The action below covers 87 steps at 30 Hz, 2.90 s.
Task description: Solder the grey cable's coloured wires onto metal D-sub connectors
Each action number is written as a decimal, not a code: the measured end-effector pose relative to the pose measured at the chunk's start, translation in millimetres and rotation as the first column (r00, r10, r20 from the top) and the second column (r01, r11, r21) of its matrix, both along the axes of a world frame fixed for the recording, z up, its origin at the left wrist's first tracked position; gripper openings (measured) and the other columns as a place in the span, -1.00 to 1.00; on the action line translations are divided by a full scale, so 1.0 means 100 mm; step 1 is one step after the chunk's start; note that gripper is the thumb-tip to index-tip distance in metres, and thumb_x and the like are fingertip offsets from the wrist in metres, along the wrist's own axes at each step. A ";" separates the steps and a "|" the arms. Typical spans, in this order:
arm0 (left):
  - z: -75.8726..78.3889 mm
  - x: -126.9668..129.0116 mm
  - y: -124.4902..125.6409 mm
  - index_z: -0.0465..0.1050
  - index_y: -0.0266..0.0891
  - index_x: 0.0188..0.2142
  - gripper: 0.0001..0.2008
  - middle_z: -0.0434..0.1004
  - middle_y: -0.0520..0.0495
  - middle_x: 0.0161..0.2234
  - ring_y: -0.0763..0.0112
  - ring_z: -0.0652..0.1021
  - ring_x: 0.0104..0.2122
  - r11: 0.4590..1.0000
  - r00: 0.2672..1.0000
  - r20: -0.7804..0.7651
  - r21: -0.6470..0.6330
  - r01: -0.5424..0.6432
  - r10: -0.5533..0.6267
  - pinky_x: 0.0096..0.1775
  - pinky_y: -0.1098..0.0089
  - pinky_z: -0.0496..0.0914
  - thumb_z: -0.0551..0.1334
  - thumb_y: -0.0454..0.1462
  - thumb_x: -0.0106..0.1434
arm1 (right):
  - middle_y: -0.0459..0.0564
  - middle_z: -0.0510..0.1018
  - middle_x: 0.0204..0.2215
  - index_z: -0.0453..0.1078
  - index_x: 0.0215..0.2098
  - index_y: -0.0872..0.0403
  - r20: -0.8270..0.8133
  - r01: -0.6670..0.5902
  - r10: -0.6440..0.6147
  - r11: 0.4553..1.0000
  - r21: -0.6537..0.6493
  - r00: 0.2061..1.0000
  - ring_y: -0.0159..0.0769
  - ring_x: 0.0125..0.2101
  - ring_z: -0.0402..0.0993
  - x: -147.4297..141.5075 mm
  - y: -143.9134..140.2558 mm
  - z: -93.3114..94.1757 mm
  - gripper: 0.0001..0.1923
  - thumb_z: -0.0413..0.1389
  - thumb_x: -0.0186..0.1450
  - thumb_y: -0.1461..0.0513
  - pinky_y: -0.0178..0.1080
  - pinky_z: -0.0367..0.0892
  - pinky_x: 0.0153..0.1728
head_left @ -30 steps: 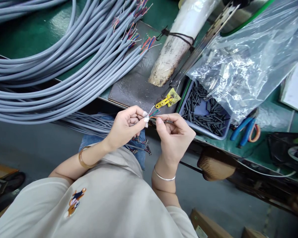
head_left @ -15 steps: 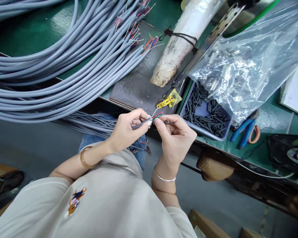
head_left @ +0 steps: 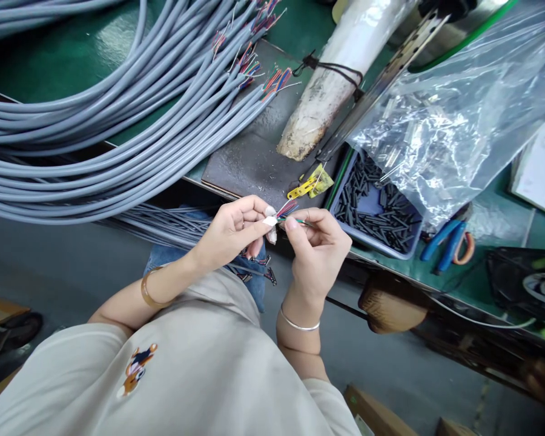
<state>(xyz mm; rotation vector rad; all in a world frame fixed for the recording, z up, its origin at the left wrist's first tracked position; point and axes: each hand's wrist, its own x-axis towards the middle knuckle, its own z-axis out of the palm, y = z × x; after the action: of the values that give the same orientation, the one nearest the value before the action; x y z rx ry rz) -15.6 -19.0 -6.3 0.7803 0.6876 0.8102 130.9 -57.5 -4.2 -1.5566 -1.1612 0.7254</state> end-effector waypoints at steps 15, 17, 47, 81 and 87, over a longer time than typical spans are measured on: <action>0.00 0.00 0.00 0.39 -0.29 -0.28 -0.76 0.52 0.10 -0.52 0.68 0.40 -0.70 1.000 0.998 -0.069 0.009 0.001 0.000 -0.67 0.62 0.31 0.39 -0.22 0.21 | -0.15 0.42 -0.50 0.54 -0.35 0.04 0.000 -0.040 0.040 0.999 -0.033 0.999 -0.49 -0.56 0.22 0.05 0.01 0.04 -0.92 0.26 0.24 0.19 -0.35 0.08 -0.58; 0.00 0.00 0.00 0.39 -0.30 -0.29 -0.76 0.52 0.11 -0.53 0.68 0.39 -0.71 1.000 0.998 -0.061 -0.002 -0.003 0.003 -0.67 0.62 0.30 0.40 -0.22 0.20 | -0.19 0.37 -0.53 0.53 -0.37 0.04 -0.043 -0.036 0.035 0.999 -0.031 0.998 -0.50 -0.58 0.18 0.04 0.02 0.02 -0.93 0.27 0.23 0.20 -0.35 0.07 -0.58; 0.07 0.06 -0.01 0.54 -0.34 -0.34 -0.84 0.40 0.12 -0.58 0.69 0.30 -0.61 0.997 0.991 -0.115 0.039 -0.060 0.064 -0.56 0.60 0.19 0.42 -0.28 0.11 | -0.19 0.40 -0.52 0.50 -0.41 0.05 -0.015 -0.074 0.075 0.997 0.032 0.997 -0.54 -0.60 0.08 0.05 -0.02 0.09 -0.94 0.25 0.24 0.28 -0.33 -0.05 -0.59; 0.06 -0.01 -0.02 0.42 -0.29 -0.39 -0.82 0.39 0.10 -0.49 0.65 0.34 -0.52 0.972 0.989 -0.040 0.194 -0.132 0.142 -0.47 0.61 0.27 0.41 -0.31 0.15 | -0.09 0.61 -0.35 0.61 -0.07 -0.10 0.153 -0.091 0.065 0.982 0.165 0.986 -0.40 -0.43 0.48 0.10 -0.07 0.10 -0.83 0.24 0.37 0.19 -0.28 0.25 -0.50; 0.02 0.01 -0.06 0.41 -0.27 -0.39 -0.88 0.41 0.08 -0.48 0.62 0.37 -0.51 0.942 0.978 -0.134 0.317 -0.110 0.159 -0.46 0.58 0.31 0.35 -0.32 0.18 | -0.11 0.59 -0.34 0.60 -0.21 -0.02 0.227 -0.203 0.175 0.973 0.106 0.958 -0.50 -0.55 0.23 0.15 -0.05 0.20 -0.93 0.27 0.33 0.25 -0.29 0.11 -0.55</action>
<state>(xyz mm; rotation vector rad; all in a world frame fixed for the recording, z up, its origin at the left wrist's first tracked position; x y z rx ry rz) -14.9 -25.1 -4.3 1.0982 0.7723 1.0030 146.2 -62.3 15.4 -1.4553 -1.5059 0.6024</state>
